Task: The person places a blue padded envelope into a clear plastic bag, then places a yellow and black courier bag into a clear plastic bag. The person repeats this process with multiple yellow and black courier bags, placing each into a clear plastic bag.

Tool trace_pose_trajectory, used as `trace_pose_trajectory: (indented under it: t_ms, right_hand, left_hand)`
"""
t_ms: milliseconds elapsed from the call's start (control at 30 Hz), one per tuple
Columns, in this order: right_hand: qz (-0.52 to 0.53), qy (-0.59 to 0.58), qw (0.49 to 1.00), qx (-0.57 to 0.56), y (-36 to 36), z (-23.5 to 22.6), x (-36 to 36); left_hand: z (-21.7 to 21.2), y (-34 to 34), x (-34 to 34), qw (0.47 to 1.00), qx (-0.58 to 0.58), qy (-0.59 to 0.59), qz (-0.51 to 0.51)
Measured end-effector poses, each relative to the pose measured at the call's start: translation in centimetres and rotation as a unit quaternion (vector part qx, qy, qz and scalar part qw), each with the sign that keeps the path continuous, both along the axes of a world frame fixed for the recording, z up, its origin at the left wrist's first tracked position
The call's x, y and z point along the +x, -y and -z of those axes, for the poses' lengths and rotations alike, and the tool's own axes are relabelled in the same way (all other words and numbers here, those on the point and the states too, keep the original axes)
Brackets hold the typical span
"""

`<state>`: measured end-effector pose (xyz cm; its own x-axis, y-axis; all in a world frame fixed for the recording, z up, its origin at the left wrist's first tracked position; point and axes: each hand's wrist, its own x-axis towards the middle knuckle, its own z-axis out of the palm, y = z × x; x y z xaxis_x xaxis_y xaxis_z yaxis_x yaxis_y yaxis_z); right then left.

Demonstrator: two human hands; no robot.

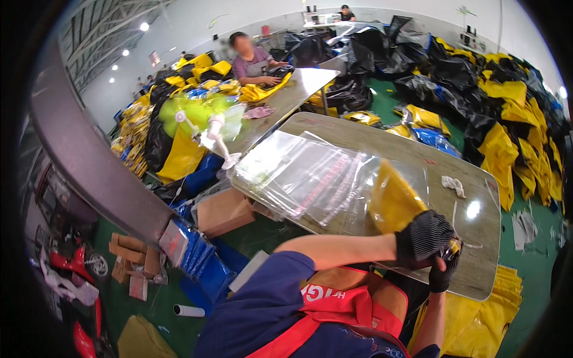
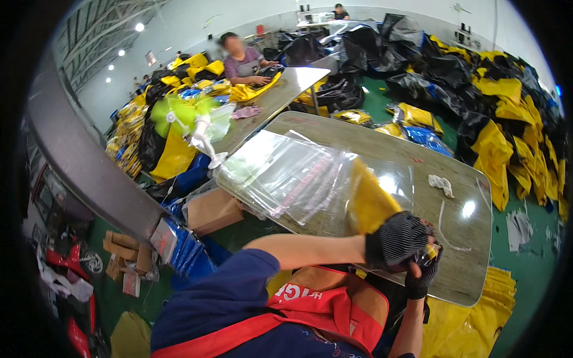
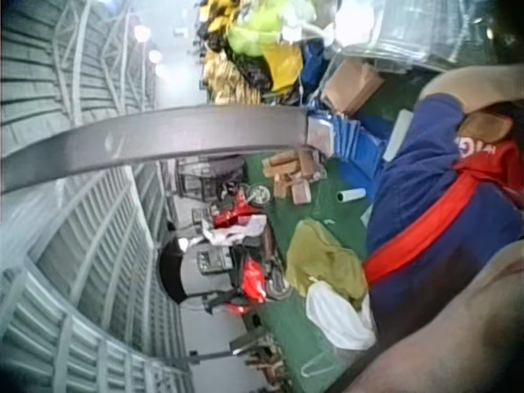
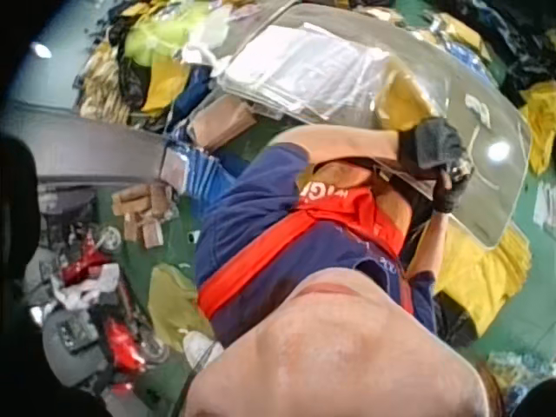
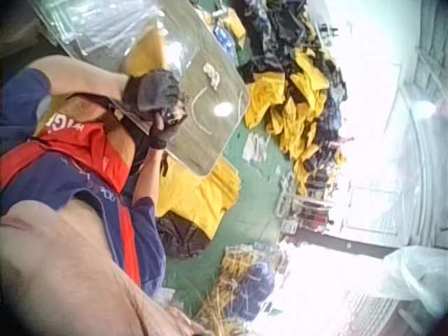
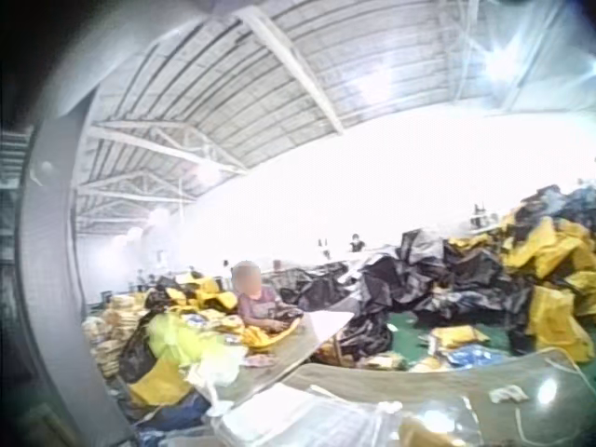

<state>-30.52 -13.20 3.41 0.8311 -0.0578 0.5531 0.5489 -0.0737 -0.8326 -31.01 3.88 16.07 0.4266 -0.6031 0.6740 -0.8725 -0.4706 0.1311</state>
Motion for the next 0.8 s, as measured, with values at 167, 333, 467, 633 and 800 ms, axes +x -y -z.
trace_pose_trajectory:
  t_ms: [167, 333, 467, 633, 800]
  right_hand:
    - [0.018, -0.061, 0.959, 0.277, 1.8, -0.7, 0.7]
    - [0.007, -0.115, 0.910, 0.399, -1.7, -6.1, 1.4]
    - [-0.121, -0.243, 0.766, 0.583, -5.3, -3.4, 0.2]
    - [-0.077, -0.191, 0.844, 0.495, -11.0, -2.3, -0.9]
    - [-0.201, -0.267, 0.757, 0.561, -8.8, -3.8, 0.4]
  left_hand:
    - [4.2, -3.6, -2.4, 0.932, -0.294, 0.096, -0.191]
    - [8.0, -5.0, 1.4, 0.737, -0.649, -0.176, -0.066]
    - [7.4, -6.7, -0.1, 0.723, -0.592, -0.344, -0.095]
    - [6.0, -5.4, -1.7, 0.859, -0.434, -0.264, 0.065]
    - [11.2, -2.8, -1.9, 0.854, -0.362, -0.329, -0.178]
